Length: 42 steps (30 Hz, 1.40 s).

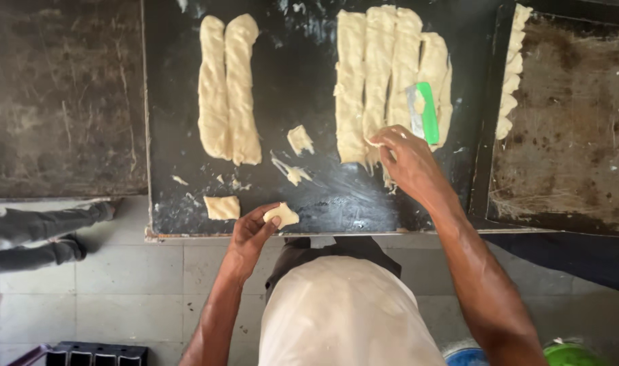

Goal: The person uses a scraper to cut small portions of dough from long strips, shapes them into balls by hand, and places them onto a metal tray.

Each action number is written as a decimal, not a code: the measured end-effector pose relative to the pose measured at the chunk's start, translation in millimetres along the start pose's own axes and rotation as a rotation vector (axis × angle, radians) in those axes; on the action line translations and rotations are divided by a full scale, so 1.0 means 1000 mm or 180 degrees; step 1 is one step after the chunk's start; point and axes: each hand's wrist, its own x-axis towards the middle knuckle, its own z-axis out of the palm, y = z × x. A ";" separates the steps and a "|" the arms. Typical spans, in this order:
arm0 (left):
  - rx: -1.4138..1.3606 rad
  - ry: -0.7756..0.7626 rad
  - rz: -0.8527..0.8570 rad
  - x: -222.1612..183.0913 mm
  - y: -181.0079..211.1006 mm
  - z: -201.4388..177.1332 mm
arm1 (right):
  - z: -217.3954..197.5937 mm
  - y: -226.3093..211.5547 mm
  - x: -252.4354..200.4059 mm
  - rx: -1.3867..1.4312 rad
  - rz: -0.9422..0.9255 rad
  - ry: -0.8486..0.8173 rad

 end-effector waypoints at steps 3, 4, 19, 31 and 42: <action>-0.0111 0.0080 0.0130 -0.015 0.000 -0.010 | 0.020 -0.013 -0.001 -0.0209 -0.0624 0.0248; -0.0142 0.0134 0.0102 -0.017 0.002 -0.014 | 0.028 -0.019 0.002 -0.0061 -0.0237 0.0139; -0.0279 0.0523 0.0563 -0.052 0.018 -0.073 | 0.102 -0.084 0.017 0.0098 -0.0393 -0.0398; 0.0534 0.0883 0.0214 -0.038 0.032 -0.063 | 0.047 -0.083 0.064 -0.0359 0.0518 -0.0198; 0.0327 -0.0664 0.0994 -0.027 0.054 -0.027 | 0.091 -0.155 -0.027 0.0694 -0.0698 -0.0856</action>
